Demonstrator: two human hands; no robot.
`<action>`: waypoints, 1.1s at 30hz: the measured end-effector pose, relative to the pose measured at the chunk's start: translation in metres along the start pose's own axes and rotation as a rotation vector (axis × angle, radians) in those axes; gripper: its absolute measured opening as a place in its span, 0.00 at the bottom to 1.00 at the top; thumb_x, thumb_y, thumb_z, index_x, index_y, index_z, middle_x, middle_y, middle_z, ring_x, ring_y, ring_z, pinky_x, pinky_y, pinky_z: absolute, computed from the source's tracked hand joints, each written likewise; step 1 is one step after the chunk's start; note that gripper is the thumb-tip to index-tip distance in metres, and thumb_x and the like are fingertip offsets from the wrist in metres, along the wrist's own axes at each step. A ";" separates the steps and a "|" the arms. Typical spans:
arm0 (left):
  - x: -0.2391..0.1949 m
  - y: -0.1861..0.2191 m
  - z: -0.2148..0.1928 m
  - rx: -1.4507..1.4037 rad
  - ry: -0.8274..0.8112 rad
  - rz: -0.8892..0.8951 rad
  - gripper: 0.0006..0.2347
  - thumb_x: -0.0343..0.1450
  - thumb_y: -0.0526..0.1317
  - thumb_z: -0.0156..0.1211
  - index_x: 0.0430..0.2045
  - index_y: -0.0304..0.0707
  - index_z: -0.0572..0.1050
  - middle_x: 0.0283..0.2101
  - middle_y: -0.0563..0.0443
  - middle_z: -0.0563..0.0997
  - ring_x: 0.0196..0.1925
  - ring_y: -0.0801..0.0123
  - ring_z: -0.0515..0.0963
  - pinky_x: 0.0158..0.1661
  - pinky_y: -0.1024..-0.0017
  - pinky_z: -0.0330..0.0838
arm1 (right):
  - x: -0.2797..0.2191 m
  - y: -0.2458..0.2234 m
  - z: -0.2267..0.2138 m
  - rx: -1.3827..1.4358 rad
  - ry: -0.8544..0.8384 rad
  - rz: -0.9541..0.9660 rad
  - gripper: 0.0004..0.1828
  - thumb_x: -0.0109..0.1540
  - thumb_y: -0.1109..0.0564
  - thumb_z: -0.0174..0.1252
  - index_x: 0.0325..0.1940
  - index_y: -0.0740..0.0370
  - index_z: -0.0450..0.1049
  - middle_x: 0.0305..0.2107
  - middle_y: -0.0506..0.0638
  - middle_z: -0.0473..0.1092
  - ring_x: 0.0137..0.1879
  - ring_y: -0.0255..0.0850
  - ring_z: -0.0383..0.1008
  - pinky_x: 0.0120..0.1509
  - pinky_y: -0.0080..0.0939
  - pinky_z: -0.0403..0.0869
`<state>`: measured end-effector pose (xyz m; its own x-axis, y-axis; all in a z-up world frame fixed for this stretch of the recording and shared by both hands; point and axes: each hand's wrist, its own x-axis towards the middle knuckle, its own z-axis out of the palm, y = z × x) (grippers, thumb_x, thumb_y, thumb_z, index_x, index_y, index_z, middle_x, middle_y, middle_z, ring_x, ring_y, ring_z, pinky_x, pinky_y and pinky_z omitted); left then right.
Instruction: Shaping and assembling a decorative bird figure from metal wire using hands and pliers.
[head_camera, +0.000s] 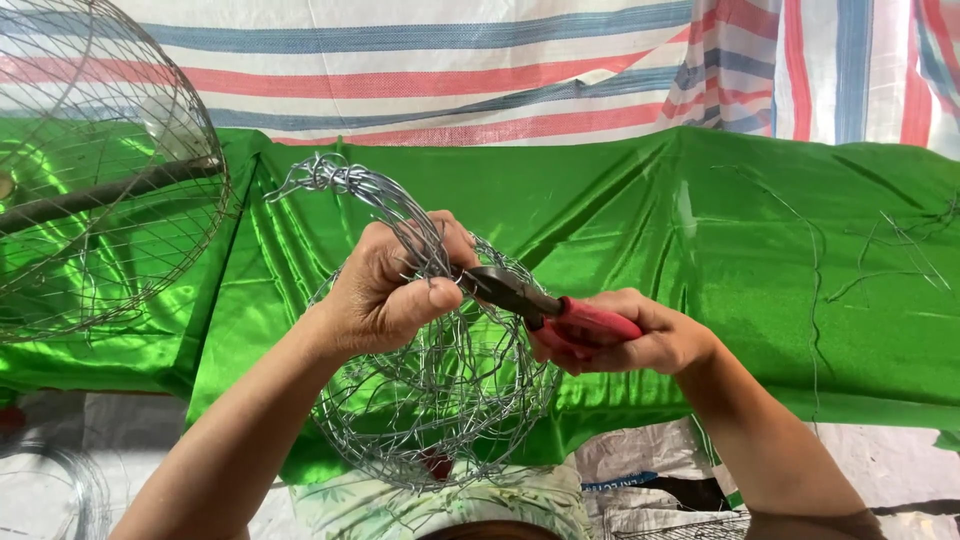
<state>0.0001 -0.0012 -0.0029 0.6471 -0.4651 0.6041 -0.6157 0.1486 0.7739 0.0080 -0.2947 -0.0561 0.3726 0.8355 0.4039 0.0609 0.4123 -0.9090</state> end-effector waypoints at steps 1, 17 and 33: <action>0.000 0.001 0.001 0.000 -0.001 -0.001 0.19 0.72 0.53 0.59 0.29 0.30 0.79 0.26 0.47 0.74 0.35 0.63 0.78 0.41 0.65 0.75 | 0.002 -0.001 0.003 0.001 0.001 -0.001 0.23 0.63 0.65 0.55 0.63 0.72 0.70 0.36 0.62 0.73 0.39 0.45 0.75 0.38 0.43 0.69; 0.008 -0.014 -0.003 0.394 0.172 -0.039 0.35 0.71 0.56 0.62 0.62 0.27 0.55 0.50 0.23 0.76 0.52 0.33 0.77 0.55 0.36 0.68 | 0.004 0.000 0.004 0.188 0.106 -0.033 0.25 0.60 0.67 0.54 0.62 0.77 0.69 0.28 0.62 0.65 0.34 0.50 0.68 0.32 0.37 0.67; 0.025 -0.009 0.020 1.006 0.122 -0.659 0.46 0.67 0.65 0.62 0.71 0.33 0.47 0.48 0.31 0.77 0.46 0.45 0.80 0.41 0.50 0.80 | 0.008 -0.026 0.005 0.054 0.400 0.229 0.45 0.52 0.65 0.52 0.76 0.69 0.57 0.49 0.62 0.75 0.40 0.38 0.74 0.31 0.29 0.67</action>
<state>0.0131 -0.0315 0.0017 0.9733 -0.1023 0.2055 -0.1911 -0.8571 0.4784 0.0048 -0.2969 -0.0289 0.6998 0.7055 0.1119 -0.1088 0.2602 -0.9594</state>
